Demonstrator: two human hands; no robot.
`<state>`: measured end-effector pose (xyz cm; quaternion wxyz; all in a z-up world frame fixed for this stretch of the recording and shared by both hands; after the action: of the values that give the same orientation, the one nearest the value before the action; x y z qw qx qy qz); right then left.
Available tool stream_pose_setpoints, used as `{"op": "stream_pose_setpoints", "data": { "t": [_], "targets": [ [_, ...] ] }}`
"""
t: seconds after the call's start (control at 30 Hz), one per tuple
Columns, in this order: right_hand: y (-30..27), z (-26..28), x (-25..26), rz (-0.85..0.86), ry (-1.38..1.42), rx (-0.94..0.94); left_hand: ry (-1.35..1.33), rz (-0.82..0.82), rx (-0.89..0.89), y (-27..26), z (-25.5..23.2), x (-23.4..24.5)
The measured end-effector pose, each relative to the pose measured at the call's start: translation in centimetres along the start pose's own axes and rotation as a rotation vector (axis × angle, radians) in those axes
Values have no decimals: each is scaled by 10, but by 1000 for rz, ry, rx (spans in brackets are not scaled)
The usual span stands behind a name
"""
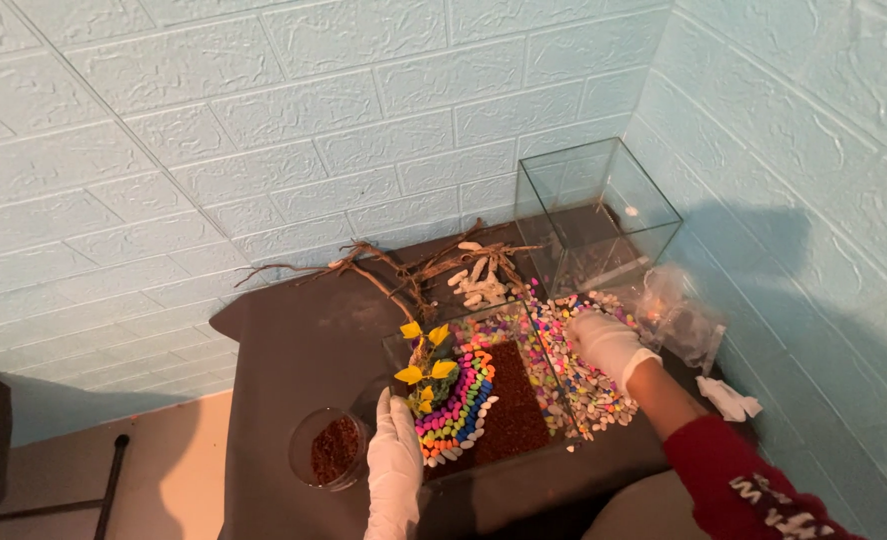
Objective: The person places multicolored pebbles into a glass terrarium by hand, arranging them over a dark substrate next to decorative wood and yellow flowers.
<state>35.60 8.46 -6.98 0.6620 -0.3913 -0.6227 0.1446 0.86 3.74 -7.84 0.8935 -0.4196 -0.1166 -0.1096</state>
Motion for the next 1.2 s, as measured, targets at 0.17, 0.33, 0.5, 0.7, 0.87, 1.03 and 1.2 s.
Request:
{"op": "stream_pose_setpoints", "data": {
  "t": [0.17,0.33,0.5,0.7,0.87,1.03,1.2],
  "targets": [
    [103,23,-22,395,-419,-4,-59,66,-55,-13,9,9],
    [130,6,-40,-354,513,43,-46,51,-32,-22,14,12],
    [110,-16,-37,-78,662,-150,-52,56,-29,-38,20,20],
    [90,-28,-26,-88,232,-79,-11,20,-15,-40,20,22],
    [69,10,-13,-421,153,191,-30,43,-22,-38,21,22],
    [189,6,-61,-258,361,-14,-32,38,-19,-43,23,23],
    [100,8,-38,-459,321,-2,-23,22,-13,-35,17,19]
  ]
}}
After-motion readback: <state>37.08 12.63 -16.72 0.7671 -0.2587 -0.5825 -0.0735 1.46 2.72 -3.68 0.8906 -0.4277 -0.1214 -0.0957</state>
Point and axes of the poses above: each hand's wrist, its own y-axis towards the middle knuckle, its own x-axis out of the back of the hand, z = x × y, the point moved 5 cm from there along y, towards the middle knuckle, and after that the axes turned 3 degrees about x, right-handed, at the moved point
